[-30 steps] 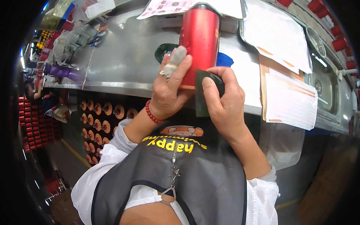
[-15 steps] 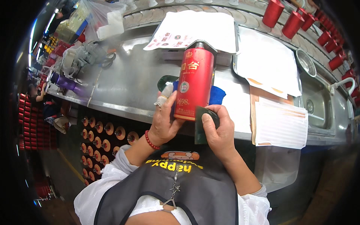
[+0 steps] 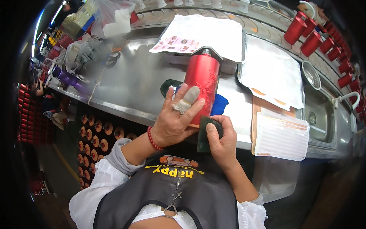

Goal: The person applies circular labels to the necks of red cylindrical containers. They peel each label from a sheet, place it on the container neck, and smooth it with a green tool. The person repeats this process for multiple containers.

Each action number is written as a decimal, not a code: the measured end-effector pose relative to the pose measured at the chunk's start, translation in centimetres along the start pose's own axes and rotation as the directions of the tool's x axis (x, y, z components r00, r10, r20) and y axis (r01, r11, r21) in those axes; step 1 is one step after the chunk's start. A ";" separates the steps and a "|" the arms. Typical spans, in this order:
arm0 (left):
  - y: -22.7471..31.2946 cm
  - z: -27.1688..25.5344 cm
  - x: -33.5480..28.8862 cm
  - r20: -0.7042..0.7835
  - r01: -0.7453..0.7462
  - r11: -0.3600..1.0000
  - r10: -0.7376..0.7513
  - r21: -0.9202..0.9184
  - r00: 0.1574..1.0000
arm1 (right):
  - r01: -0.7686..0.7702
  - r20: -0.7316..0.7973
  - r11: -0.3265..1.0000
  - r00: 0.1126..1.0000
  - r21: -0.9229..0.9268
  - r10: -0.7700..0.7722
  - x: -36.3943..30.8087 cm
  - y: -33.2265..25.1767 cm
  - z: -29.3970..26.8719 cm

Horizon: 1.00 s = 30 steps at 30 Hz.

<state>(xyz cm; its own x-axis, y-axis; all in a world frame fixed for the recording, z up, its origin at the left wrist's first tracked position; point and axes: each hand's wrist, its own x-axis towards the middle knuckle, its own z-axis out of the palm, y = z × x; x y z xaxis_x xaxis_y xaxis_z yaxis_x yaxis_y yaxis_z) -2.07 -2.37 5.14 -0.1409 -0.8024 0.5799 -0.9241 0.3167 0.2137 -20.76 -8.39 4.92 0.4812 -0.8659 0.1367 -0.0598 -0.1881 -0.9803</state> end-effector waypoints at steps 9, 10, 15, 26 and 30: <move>-3.6 1.3 -6.0 0.003 0.244 0.934 -0.252 -0.261 0.968 | -0.022 0.031 0.999 0.999 -0.033 0.023 0.1 0.3 -0.2; -3.4 0.6 -5.3 0.014 0.270 0.904 -0.281 -0.331 0.960 | -0.056 0.019 0.998 0.998 -0.008 0.056 -0.1 0.5 -0.4; -9.0 2.0 5.1 0.260 0.444 0.436 -0.418 -0.783 0.870 | 0.007 0.054 0.957 0.999 -0.290 0.009 -0.1 3.3 -2.7; -17.8 9.2 12.4 0.792 0.748 -0.266 -0.139 -0.608 0.595 | 0.541 0.335 0.712 0.840 -0.447 -0.427 0.1 2.6 -0.9; -10.0 -5.6 3.5 0.395 0.525 -0.026 -0.691 -0.851 0.606 | 0.661 0.430 0.701 0.733 -0.266 -0.528 0.3 2.5 -0.3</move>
<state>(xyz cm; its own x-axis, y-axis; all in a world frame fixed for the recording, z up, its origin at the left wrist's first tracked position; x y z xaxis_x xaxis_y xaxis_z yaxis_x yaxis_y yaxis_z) 8.71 -5.54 9.44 0.4130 -0.9044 -0.1067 0.2519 0.0008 0.9678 -21.06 -9.22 2.53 0.7601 -0.3359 0.5562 0.0432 -0.8279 -0.5591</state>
